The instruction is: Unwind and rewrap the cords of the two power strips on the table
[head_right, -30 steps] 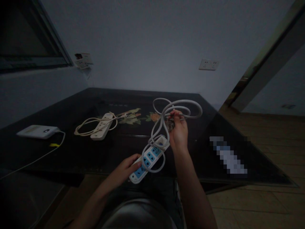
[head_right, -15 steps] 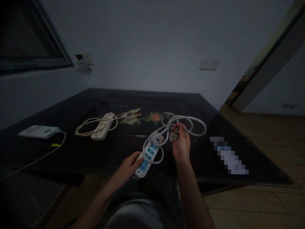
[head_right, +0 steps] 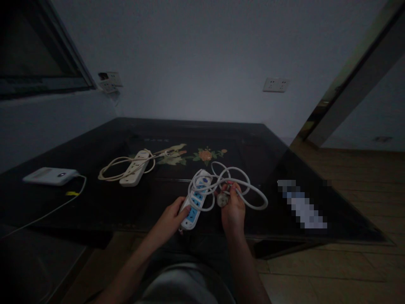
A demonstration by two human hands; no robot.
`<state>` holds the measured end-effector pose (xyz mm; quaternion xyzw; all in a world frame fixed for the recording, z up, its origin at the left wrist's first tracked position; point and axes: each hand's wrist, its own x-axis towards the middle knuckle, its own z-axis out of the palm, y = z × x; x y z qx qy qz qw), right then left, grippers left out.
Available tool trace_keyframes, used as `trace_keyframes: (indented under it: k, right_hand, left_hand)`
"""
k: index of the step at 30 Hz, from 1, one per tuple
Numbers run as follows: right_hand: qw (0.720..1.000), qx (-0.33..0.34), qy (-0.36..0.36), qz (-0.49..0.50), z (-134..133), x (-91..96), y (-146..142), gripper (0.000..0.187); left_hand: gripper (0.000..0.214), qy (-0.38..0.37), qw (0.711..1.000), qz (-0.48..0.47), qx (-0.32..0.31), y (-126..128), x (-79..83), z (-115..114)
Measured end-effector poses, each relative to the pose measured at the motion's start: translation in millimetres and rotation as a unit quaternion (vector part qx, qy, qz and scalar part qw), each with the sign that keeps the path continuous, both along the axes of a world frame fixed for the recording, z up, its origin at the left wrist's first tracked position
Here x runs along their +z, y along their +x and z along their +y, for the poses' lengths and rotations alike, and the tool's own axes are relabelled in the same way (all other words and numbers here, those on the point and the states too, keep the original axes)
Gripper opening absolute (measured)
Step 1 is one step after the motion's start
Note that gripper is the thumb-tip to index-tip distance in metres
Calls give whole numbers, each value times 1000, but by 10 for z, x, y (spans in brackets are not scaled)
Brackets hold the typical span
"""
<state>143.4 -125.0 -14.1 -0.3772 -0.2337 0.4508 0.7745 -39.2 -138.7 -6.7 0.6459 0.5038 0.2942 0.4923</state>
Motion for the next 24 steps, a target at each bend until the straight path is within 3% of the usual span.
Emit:
trace_keyframes:
  k: [4, 8, 14, 24]
  right_hand:
    - [998, -31, 1, -54, -27, -23, -97, 18]
    - [996, -54, -12, -68, -74, -37, -146, 20]
    - [997, -26, -16, -73, -113, -72, -261, 24]
    - [998, -3, -2, -65, -133, -81, -366, 27]
  left_hand:
    - [30, 66, 996, 56, 5, 31, 23, 68]
    - [30, 86, 989, 117, 14, 71, 45, 85]
    - [32, 107, 970, 219, 18, 140, 57, 69]
    - [38, 172, 956, 237, -12, 115, 29, 16]
